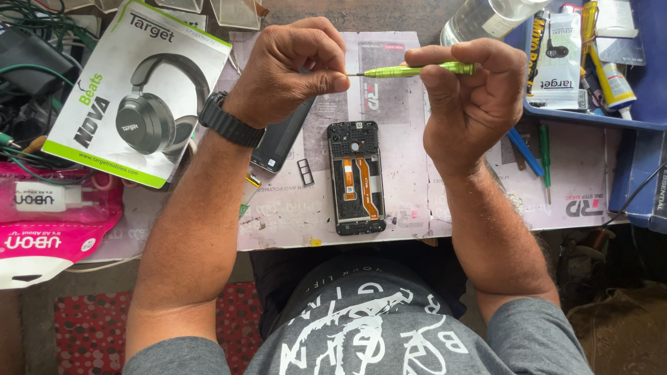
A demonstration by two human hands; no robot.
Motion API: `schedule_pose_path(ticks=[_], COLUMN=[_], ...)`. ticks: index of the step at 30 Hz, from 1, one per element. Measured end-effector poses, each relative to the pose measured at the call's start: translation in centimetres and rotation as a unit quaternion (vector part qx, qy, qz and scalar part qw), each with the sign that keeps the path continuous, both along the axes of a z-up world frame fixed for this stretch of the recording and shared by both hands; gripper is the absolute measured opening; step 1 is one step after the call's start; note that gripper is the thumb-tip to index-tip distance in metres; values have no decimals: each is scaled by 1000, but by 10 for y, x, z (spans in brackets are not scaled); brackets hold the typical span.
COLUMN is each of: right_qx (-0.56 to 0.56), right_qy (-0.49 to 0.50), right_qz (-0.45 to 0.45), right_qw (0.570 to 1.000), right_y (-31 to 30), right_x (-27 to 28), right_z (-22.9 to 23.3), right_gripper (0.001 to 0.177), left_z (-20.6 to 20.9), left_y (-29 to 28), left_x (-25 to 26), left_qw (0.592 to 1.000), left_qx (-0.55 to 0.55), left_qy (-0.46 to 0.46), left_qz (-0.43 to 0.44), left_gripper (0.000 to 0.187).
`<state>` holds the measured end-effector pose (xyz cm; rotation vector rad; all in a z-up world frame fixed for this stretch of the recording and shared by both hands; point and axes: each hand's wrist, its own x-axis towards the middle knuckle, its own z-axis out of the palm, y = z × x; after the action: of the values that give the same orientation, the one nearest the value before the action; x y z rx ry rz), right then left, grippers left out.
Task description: The person uses a green precision screwdriver to repeatedly loosen and tighten small screws on the internal frame of a disassembled smartphone. The person handles the screwdriver and the phone chassis while working at a cluttered workbench.
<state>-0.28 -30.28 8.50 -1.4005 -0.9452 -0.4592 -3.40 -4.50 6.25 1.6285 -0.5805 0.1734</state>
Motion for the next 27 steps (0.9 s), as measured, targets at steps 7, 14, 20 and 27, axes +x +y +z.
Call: schedule_pose_path(ticks=[7,14,20,27], right_qx=[3,-7,5,-8], right_qy=[44,45,75,77], right_qz=[18,35,31,20], right_qw=[999,998,997,997], right_y=[-2,1,4,1], right_x=[2,3,3,-1], right_z=[-8,-10,-8,2], right_gripper=[34,37,37,41], left_z=[4,4,1,3], left_y=[-6,-7,-7,-3], left_x=[-2,-2,-1,-1], left_qw=[998,996,998,998], left_qx=[-43,-65,-25,46], left_qy=[29,47,54,49], left_qz=[-28,-33,-7,18], left_gripper=[12,11,16,25])
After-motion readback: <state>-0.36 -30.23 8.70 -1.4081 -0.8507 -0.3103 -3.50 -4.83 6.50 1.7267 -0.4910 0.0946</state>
